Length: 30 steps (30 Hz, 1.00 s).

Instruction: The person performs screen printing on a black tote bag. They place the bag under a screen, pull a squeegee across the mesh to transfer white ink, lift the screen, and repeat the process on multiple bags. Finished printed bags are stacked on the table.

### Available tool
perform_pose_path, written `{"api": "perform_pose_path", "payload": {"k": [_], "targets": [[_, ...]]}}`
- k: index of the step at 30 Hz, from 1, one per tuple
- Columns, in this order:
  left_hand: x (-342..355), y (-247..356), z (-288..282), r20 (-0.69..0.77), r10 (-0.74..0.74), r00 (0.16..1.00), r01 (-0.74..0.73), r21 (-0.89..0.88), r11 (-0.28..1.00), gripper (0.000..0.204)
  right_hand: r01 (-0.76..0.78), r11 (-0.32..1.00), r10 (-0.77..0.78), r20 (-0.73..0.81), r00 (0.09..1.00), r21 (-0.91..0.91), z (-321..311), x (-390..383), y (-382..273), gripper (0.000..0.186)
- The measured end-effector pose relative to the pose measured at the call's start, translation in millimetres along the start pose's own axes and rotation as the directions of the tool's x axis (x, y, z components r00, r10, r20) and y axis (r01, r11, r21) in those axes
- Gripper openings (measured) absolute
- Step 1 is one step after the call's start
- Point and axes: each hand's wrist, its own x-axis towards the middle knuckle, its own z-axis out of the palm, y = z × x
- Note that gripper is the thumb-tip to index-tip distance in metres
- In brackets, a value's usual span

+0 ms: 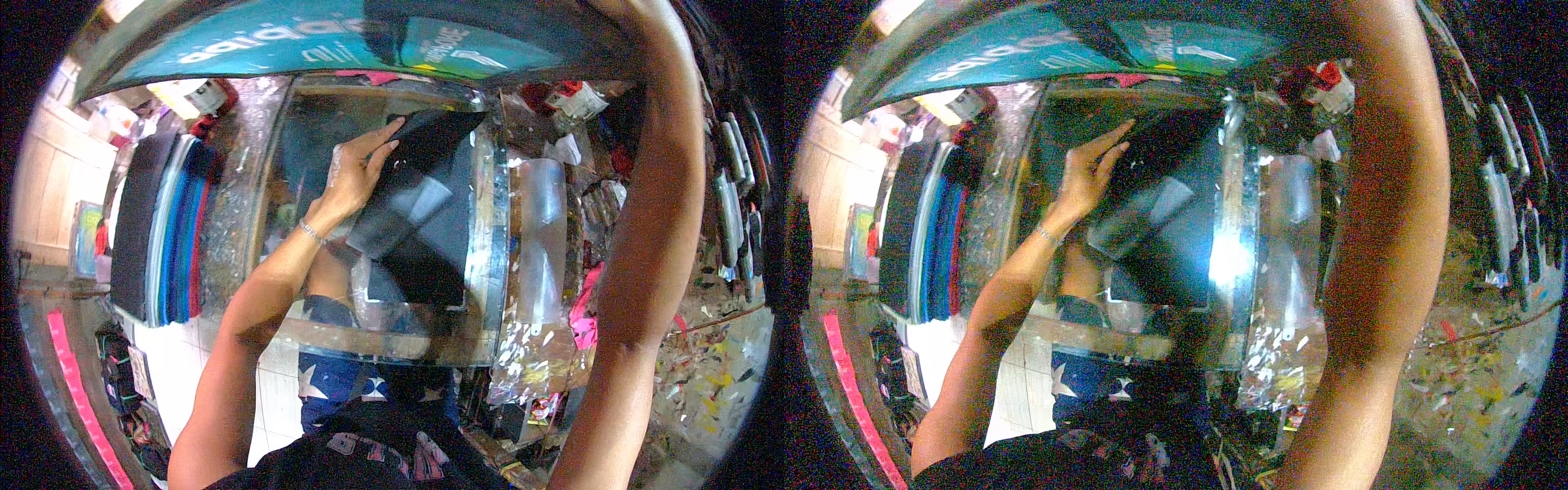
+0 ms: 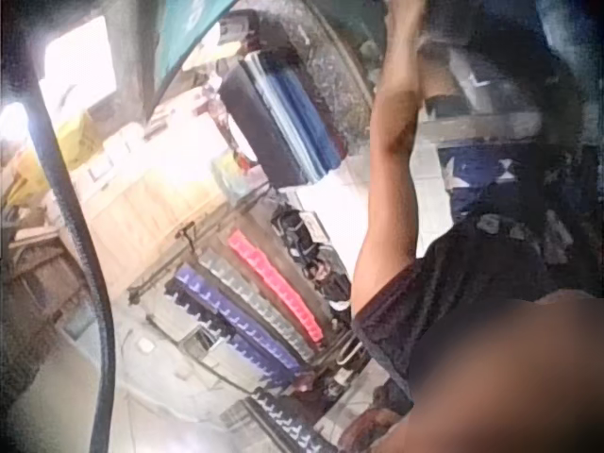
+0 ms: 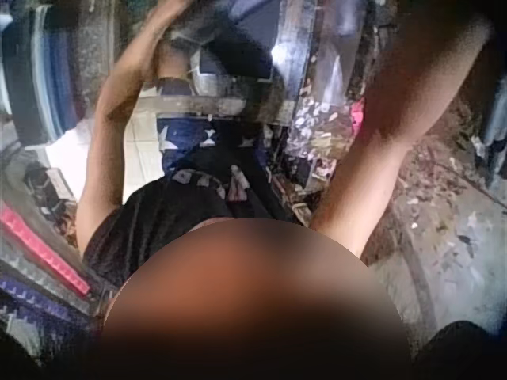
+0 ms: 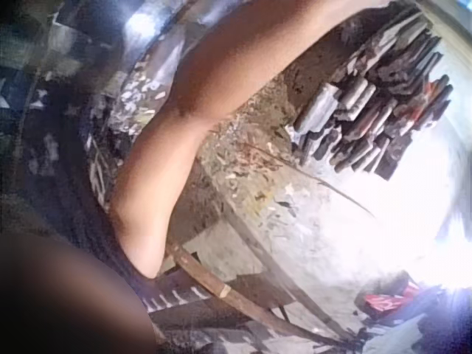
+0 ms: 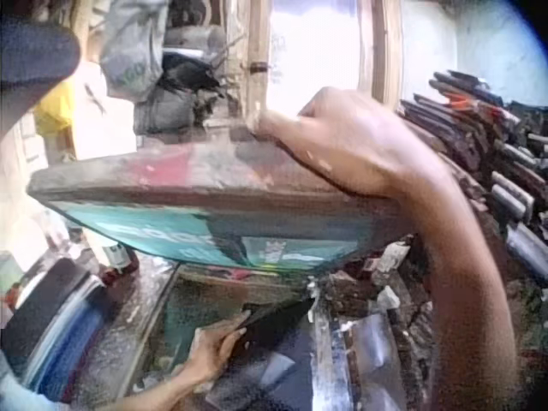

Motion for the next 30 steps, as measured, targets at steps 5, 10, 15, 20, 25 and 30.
{"api": "perform_pose_path", "payload": {"k": [5, 10, 15, 20, 25, 30], "targets": [[-19.1, 80.1, -89.8, -0.271, 0.003, 0.963, -0.033, -0.106, 0.994, 0.039, 0.155, 0.986, -0.160, -0.101, 0.982, -0.055, 13.0, -0.1, 21.1, 0.060], [-41.0, 111.1, -168.5, -0.541, -0.055, 0.839, 0.042, -0.035, 0.998, 0.043, 0.230, 0.958, -0.230, 0.021, 0.973, -0.170, 17.7, 3.7, 20.3, 0.065], [-69.8, 90.9, -253.6, -0.563, -0.006, 0.827, 0.199, 0.282, 0.939, 0.026, 0.219, 0.969, -0.213, 0.060, 0.975, -0.119, 18.4, 10.0, 33.0, 0.066], [-111.3, 30.6, -374.8, -0.751, -0.196, 0.630, 0.301, 0.004, 0.954, 0.024, 0.232, 0.970, -0.235, -0.038, 0.971, -0.073, 34.3, 33.5, 57.0, 0.055], [-193.1, -77.9, -517.1, -0.788, -0.317, 0.528, 0.378, -0.116, 0.918, 0.026, 0.222, 0.969, -0.222, 0.012, 0.975, -0.108, 36.7, 61.9, 82.5, 0.057], [-225.6, -127.5, -568.2, -0.777, -0.299, 0.554, 0.832, 0.532, 0.160, 0.061, 0.232, 0.972, -0.230, 0.033, 0.973, -0.047, 36.8, 74.2, 107.3, 0.060]]}}
